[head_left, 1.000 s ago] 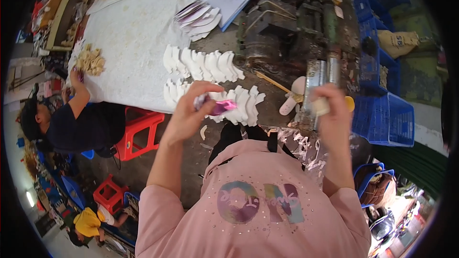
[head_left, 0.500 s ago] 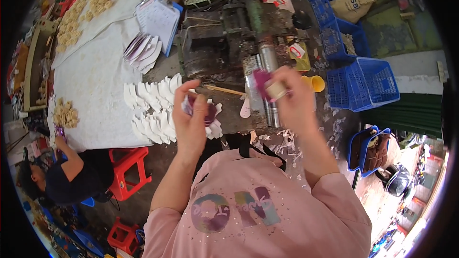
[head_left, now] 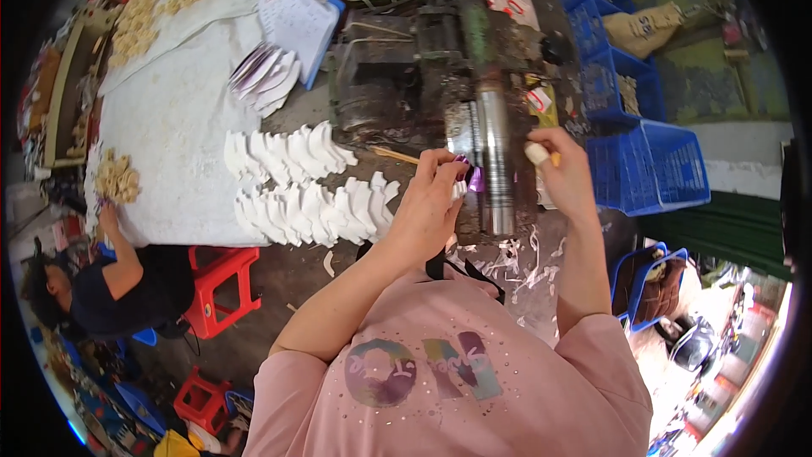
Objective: The recorder uses a machine to smooth or grind small white shoe components, picking them up from a pile and organizing them after processing.
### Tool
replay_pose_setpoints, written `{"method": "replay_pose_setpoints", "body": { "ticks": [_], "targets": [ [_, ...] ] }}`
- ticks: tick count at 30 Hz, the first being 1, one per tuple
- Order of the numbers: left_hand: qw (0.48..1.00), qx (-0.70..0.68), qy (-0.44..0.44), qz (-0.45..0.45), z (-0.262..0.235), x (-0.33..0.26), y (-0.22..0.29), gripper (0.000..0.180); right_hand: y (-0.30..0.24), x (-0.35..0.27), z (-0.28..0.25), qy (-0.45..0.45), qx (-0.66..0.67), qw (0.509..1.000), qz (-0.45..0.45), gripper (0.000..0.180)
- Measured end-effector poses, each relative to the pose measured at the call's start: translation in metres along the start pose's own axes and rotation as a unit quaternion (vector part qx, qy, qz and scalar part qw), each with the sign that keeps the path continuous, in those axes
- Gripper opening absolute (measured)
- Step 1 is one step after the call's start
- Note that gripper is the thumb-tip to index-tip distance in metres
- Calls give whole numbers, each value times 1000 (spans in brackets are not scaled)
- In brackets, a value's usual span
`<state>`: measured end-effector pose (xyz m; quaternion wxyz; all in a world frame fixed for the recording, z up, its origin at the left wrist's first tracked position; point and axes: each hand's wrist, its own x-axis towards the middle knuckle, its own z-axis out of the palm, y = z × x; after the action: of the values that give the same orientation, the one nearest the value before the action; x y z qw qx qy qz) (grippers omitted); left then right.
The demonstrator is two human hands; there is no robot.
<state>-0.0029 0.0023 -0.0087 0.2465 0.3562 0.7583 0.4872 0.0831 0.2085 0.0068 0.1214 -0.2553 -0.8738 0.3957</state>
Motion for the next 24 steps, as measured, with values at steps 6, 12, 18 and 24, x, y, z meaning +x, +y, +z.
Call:
{"method": "replay_pose_setpoints", "body": {
  "ticks": [6, 12, 18, 24],
  "targets": [
    [991, 14, 135, -16, -75, -39, -37, 36, 14, -3, -1, 11, 63, 997, 44, 20],
    [890, 319, 308, -110, -183, -130, -173, 40, 11, -1, 7, 27, 84, 994, 57, 19],
    [915, 362, 16, -180, -177, -201, -235, 41, -1, 2, 15, 63, 90, 993, 53, 20],
    [894, 305, -21, -328, -187, -182, -220, 29, -23, -5, 16, 93, 102, 989, 46, 19]
  ]
}}
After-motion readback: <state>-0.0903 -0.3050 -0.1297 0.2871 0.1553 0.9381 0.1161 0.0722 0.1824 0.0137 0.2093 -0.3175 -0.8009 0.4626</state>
